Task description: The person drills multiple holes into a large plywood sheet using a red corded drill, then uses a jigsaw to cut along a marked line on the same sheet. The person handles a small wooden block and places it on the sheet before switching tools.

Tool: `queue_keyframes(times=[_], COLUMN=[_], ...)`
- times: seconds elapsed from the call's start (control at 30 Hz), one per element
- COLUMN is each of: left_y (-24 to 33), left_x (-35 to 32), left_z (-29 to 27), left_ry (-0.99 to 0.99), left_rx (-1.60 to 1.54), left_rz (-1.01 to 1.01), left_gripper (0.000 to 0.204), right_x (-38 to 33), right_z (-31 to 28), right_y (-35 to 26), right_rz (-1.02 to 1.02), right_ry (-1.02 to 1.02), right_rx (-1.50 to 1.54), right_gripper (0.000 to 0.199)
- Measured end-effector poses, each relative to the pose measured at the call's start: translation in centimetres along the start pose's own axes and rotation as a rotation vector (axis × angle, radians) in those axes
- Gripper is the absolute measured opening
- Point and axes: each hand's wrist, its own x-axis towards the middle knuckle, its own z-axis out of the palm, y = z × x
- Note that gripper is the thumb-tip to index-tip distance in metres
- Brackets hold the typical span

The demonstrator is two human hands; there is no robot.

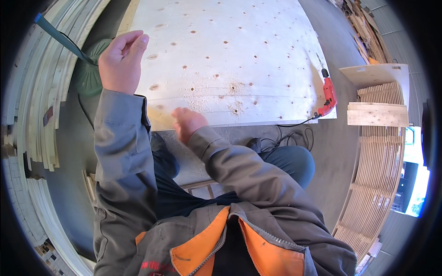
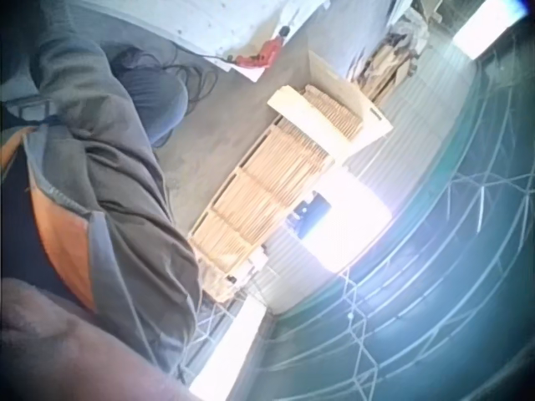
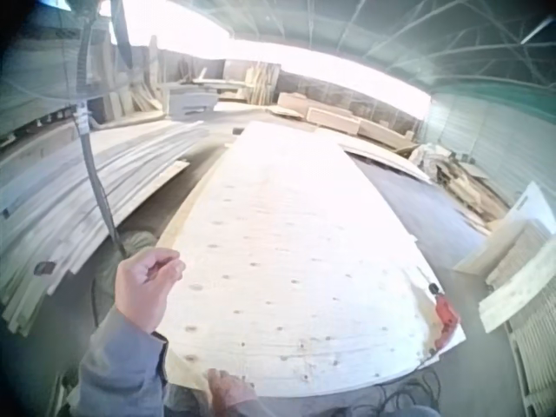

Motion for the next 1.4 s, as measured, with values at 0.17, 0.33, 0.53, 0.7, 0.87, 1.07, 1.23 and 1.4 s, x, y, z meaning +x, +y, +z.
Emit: queue_keyframes(times=[0.17, 0.33, 0.53, 0.7, 0.87, 1.07, 1.23, 1.4], left_y=[0.5, 0.3, 0.7, 0.9, 0.3, 1.4, 1.1, 1.5], left_x=[0.0, -0.3, -0.4, -1.0, -0.4, 0.0, -0.1, -0.7], left_z=[-0.1, -0.7, 1.7, 2.7, 1.8, 1.0, 1.9, 3.8], left_ry=[0.012, 0.022, -0.051, -0.061, -0.047, -0.036, -0.03, -0.107], left_rx=[-0.001, 0.046, 0.049, 0.061, 0.07, 0.087, 0.059, 0.159], left_rz=[-0.005, 0.026, 0.024, 0.022, 0.032, 0.066, 0.06, 0.052], left_gripper=[0.027, 0.025, 0.024, 0.024, 0.024, 0.024, 0.025, 0.024], right_x=[0.7, -2.1, 1.5, 4.0, 6.7, 3.0, -1.3, -1.3], right_z=[-7.4, -23.0, -13.4, -2.2, -0.1, -17.1, -20.4, -9.5], right_y=[16.6, 23.5, 12.7, 2.7, 2.2, 25.1, 23.2, 9.8], right_rz=[0.306, 0.749, 0.43, 0.18, 0.234, 0.62, 0.502, 0.378], right_ry=[0.189, 0.38, 0.3, 0.081, 0.051, 0.482, 0.622, 0.2], right_rx=[-0.201, -0.354, -0.029, 0.164, 0.086, -0.324, 0.001, 0.203], right_gripper=[0.031, 0.027, 0.037, 0.033, 0.024, 0.03, 0.034, 0.03])
